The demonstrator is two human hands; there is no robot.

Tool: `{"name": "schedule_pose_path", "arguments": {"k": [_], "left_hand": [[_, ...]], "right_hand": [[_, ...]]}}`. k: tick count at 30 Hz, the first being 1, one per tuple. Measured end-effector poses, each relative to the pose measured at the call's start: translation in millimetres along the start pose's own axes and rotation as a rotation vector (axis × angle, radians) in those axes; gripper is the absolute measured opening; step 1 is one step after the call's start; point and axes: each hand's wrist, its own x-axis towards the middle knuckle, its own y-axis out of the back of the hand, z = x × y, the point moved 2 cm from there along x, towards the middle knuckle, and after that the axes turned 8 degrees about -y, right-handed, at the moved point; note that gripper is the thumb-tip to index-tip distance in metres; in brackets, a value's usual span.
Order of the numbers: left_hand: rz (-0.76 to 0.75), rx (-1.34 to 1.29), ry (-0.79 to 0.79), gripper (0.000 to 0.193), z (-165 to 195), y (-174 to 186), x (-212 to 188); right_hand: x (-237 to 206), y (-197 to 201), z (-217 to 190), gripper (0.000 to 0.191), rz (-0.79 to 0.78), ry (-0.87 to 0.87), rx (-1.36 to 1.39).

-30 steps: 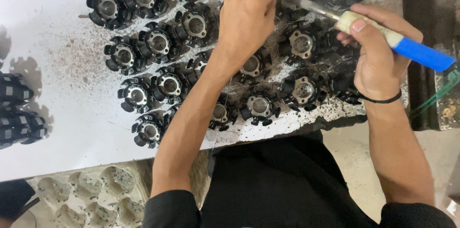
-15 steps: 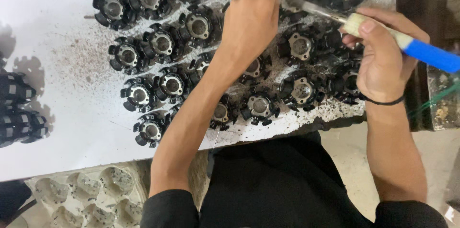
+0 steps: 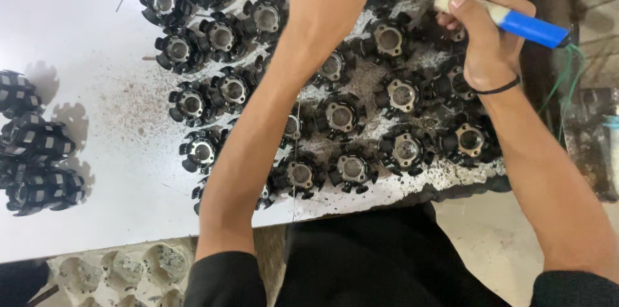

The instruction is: The person uses a blue-handled scraping tool to clean the center bore of black wheel hubs laid out on a workbench, then touches each hub with a red probe lead connected to a testing machine, and later arranges the hubs into a plastic tray before scraping more hubs.

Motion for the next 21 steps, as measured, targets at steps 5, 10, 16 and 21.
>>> {"name": "schedule_pose_path", "arguments": {"k": [5,10,16,21], "left_hand": [[-0.061,-0.201,0.244,0.02,-20.2,-44.6,-62.3],[-0.071,-0.224,0.219,0.011,-26.1,-50.6,-61.2],[-0.101,-0.288,0.08,0.003,-32.4,-51.0,-42.3],[-0.111,-0.352,0.156,0.009,-32.9,-49.0,-44.4]], "right_hand": [[-5.1,-0.8,0.2,0.026,0.036,-0.042,-0.051],[-8.0,-3.8,-2.2,0.023,0.03,-0.057,-0.041],[-6.1,-5.8,-6.7,0.023,-0.007,-0.053,-0.041],[-5.9,-9.7,-11.0,0.027,0.008,-0.067,-0.042]]}}
